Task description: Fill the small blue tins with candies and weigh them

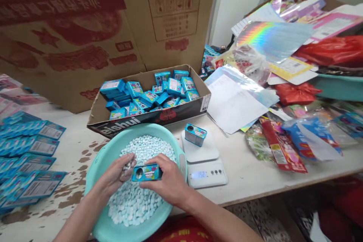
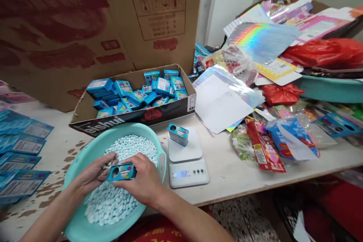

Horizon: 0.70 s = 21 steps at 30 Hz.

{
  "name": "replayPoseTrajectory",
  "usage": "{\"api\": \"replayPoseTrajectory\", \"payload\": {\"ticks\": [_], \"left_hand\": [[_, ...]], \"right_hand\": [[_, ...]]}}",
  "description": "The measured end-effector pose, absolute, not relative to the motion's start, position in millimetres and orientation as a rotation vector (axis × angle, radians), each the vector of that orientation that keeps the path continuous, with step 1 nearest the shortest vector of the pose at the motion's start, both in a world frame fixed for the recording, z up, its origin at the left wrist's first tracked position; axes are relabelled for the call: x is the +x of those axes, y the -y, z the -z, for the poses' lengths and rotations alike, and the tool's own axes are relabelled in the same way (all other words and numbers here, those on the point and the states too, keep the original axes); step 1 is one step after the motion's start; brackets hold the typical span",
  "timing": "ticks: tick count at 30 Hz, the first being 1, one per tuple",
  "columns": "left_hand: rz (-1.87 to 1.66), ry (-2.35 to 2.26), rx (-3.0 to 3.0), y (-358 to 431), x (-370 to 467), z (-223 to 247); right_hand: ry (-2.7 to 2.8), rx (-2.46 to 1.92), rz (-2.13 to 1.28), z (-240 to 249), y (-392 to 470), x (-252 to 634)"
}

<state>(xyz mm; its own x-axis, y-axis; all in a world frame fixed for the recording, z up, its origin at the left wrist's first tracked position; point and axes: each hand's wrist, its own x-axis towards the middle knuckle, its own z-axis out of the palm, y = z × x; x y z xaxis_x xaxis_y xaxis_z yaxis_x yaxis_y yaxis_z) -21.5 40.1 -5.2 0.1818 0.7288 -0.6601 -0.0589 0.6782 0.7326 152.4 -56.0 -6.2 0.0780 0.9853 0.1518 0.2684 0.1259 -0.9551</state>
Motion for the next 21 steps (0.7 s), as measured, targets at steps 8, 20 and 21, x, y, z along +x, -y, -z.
{"api": "replayPoseTrajectory", "payload": {"ticks": [8,20,21], "left_hand": [[-0.293,-1.194,0.993,-69.0,-12.2,-12.5],[-0.048,-0.877,1.526,-82.9,104.0,-70.5],[-0.021,-0.829,1.607,-83.9,119.5,-71.9]], "right_hand": [[1.545,-1.300,-0.851,10.0,56.9,155.5],[1.501,-1.389,-0.947,7.7,56.4,152.6],[1.493,-1.397,-0.959,7.4,56.3,152.0]]}}
